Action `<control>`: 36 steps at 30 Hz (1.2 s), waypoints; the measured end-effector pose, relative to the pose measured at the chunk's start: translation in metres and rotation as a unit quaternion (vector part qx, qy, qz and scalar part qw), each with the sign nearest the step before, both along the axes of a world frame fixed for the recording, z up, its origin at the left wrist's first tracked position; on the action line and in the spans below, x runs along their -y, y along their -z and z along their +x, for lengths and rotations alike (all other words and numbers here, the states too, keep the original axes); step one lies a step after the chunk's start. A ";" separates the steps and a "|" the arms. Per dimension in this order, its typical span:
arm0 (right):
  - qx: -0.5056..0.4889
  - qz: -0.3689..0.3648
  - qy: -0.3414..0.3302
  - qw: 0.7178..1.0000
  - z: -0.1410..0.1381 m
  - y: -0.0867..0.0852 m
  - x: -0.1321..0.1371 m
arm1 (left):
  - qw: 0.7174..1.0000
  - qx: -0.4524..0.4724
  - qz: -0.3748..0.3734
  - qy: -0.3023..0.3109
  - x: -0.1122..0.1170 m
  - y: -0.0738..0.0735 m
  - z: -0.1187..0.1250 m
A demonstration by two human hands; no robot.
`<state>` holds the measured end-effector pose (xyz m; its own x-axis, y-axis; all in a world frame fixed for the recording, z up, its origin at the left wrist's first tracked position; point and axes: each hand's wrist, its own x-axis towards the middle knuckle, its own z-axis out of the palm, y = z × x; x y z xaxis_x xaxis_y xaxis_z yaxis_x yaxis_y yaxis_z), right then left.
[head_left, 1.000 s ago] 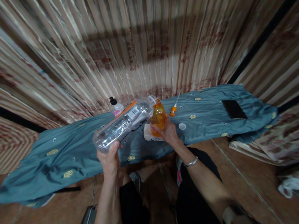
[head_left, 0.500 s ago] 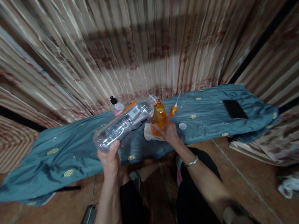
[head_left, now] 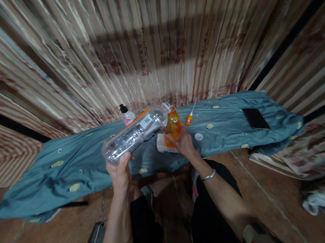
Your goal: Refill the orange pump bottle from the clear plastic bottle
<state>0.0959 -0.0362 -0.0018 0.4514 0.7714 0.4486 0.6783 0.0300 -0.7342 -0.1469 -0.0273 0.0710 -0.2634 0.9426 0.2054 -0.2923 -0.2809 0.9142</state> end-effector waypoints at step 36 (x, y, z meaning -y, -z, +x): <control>-0.003 -0.003 0.001 1.000 0.000 -0.001 0.000 | 1.000 -0.001 -0.016 -0.002 0.001 -0.003 0.002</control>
<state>0.0956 -0.0365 -0.0006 0.4565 0.7726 0.4411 0.6735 0.0239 -0.7388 -0.1445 -0.0278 0.0737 -0.2662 0.9477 0.1762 -0.2897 -0.2530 0.9231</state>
